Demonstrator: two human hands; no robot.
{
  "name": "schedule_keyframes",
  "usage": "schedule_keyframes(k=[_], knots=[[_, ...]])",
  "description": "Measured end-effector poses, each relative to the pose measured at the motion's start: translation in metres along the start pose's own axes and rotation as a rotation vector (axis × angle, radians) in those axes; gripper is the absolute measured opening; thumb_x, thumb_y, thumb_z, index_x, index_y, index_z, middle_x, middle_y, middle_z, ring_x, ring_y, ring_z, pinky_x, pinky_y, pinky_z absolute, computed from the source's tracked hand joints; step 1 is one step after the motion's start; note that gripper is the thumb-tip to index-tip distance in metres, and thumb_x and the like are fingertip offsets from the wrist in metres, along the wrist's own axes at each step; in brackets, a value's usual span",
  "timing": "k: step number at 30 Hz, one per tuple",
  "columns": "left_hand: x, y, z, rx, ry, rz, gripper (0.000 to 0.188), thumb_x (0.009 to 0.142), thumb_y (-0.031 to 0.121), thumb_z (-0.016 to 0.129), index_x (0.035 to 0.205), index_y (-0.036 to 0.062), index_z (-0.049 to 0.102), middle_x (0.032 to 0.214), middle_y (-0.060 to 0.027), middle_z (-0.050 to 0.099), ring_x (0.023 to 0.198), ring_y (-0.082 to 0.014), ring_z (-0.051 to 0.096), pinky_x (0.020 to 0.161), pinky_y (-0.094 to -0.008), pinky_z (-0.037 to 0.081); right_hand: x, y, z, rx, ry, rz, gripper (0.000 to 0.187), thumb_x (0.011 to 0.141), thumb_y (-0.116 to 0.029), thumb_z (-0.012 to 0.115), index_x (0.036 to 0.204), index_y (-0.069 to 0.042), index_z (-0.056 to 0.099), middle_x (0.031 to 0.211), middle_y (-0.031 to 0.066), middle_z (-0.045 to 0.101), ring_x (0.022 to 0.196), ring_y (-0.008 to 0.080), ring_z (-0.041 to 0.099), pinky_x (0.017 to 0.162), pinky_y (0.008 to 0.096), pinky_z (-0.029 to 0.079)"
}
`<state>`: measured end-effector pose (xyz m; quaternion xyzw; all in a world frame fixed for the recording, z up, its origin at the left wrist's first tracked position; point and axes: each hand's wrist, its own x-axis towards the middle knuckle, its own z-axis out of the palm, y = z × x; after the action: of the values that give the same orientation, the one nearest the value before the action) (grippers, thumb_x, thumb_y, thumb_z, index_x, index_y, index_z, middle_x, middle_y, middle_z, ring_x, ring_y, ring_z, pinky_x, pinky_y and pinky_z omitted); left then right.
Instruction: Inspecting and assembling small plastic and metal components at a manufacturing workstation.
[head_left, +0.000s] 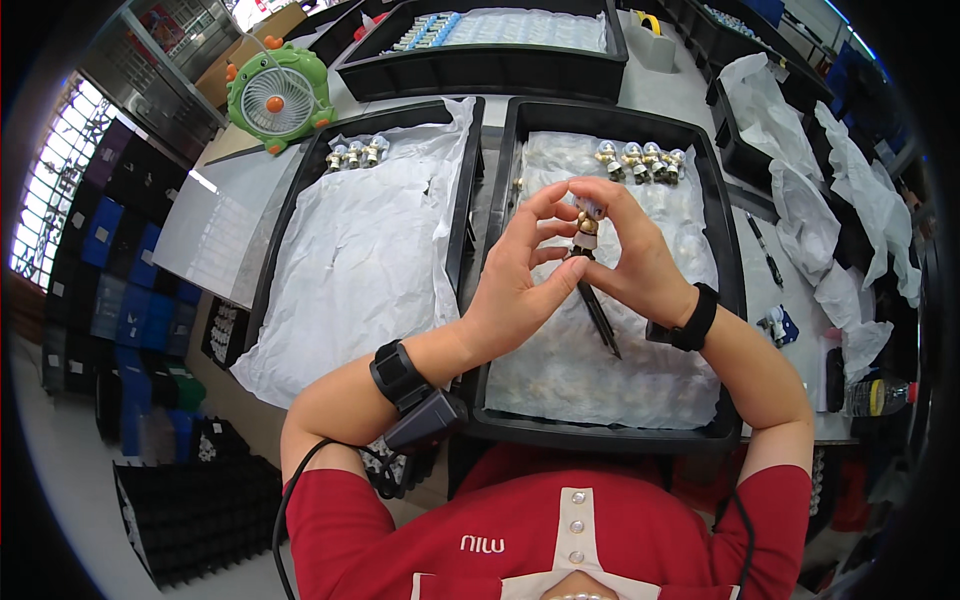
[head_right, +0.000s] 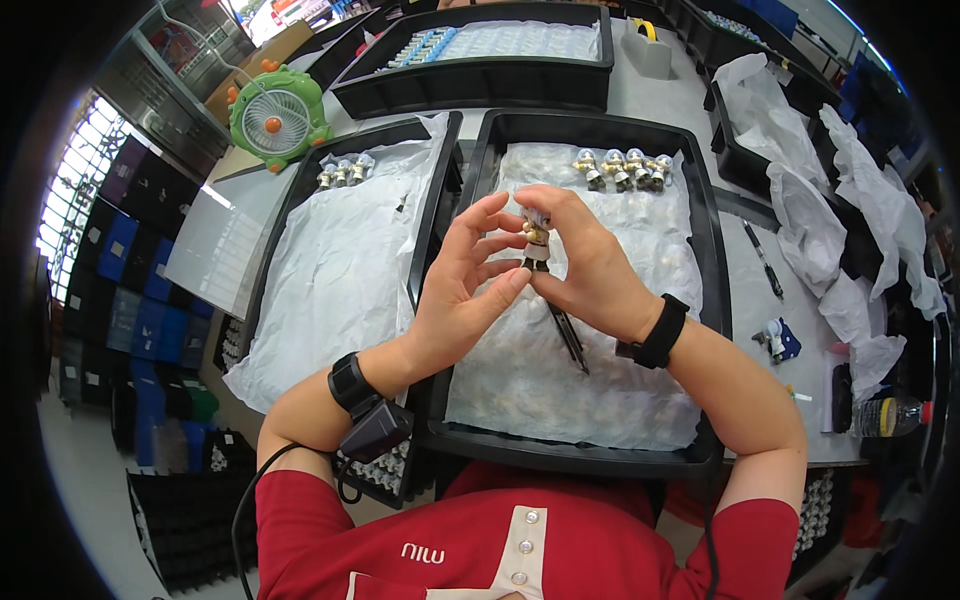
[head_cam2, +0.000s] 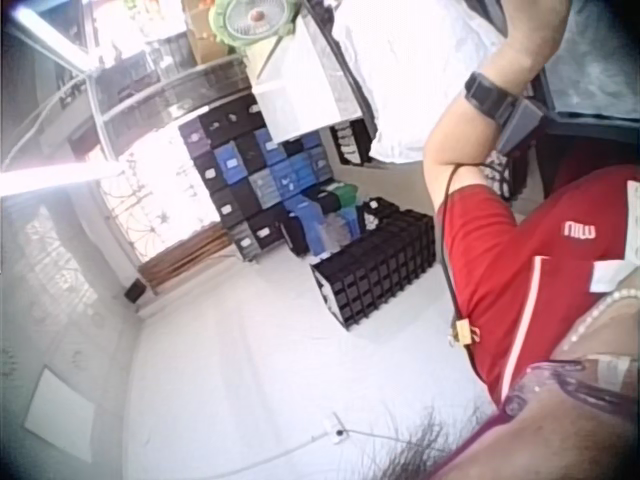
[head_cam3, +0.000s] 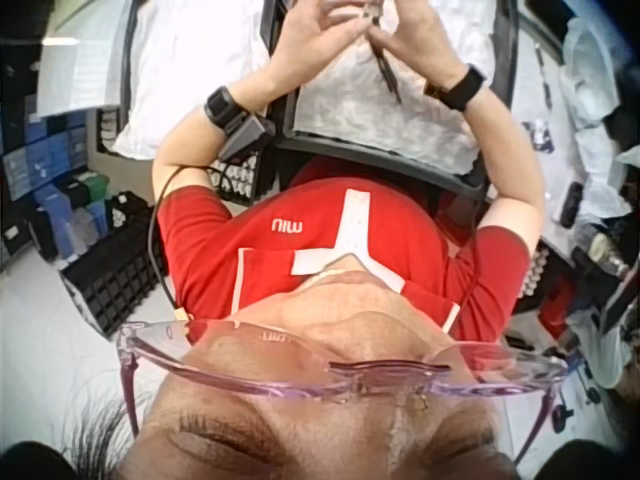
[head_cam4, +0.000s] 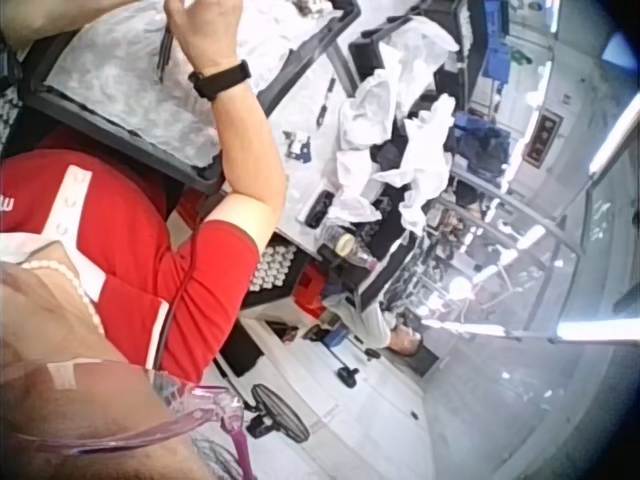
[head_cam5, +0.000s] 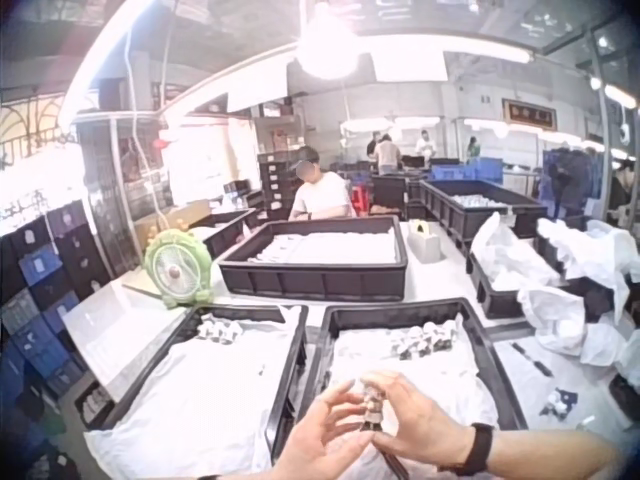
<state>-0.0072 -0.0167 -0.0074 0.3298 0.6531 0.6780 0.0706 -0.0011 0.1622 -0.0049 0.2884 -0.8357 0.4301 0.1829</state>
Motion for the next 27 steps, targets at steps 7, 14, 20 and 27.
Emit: schedule_keyframes(k=[7, 14, 20, 27], knots=[[0.000, 0.003, -0.001, 0.113, -0.001, 0.167, 0.064, 0.082, -0.002, 0.058, 0.137, 0.0078, 0.027, 0.121, -0.0094, 0.044, 0.112, -0.0191, 0.047, 0.092, -0.0335, 0.041, 0.005, 0.003, -0.002, 0.398, -0.027, 0.050, 0.066, 0.070, 0.009, 0.063, 0.129, -0.008, 0.038, 0.133, 0.0103, 0.040, 0.122, 0.0211, 0.045, 0.104, 0.0346, 0.036], [-0.001, 0.003, -0.001, 0.114, 0.002, 0.241, 0.063, 0.082, -0.005, 0.055, 0.137, 0.0073, 0.027, 0.123, -0.0101, 0.043, 0.112, -0.0191, 0.048, 0.092, -0.0331, 0.042, 0.005, 0.002, -0.004, 0.510, -0.032, 0.035, 0.072, 0.070, 0.007, 0.069, 0.132, -0.008, 0.034, 0.136, 0.0099, 0.037, 0.124, 0.0194, 0.042, 0.103, 0.0346, 0.036], [-0.004, 0.004, -0.002, 0.090, 0.076, 0.269, 0.062, 0.079, -0.004, 0.059, 0.134, 0.0080, 0.034, 0.123, -0.0088, 0.046, 0.104, -0.0164, 0.053, 0.085, -0.0296, 0.045, 0.004, 0.000, -0.002, 0.503, -0.007, 0.009, 0.073, 0.071, 0.006, 0.070, 0.132, -0.008, 0.034, 0.136, 0.0087, 0.038, 0.122, 0.0174, 0.043, 0.102, 0.0335, 0.037], [0.000, -0.001, 0.003, 0.065, 0.060, 0.248, 0.059, 0.080, -0.006, 0.056, 0.133, 0.0062, 0.034, 0.122, -0.0107, 0.045, 0.101, -0.0173, 0.056, 0.084, -0.0285, 0.046, -0.001, -0.010, -0.026, 0.381, -0.014, 0.101, 0.071, 0.070, 0.003, 0.072, 0.130, -0.006, 0.037, 0.132, 0.0076, 0.041, 0.116, 0.0156, 0.047, 0.100, 0.0319, 0.038]])
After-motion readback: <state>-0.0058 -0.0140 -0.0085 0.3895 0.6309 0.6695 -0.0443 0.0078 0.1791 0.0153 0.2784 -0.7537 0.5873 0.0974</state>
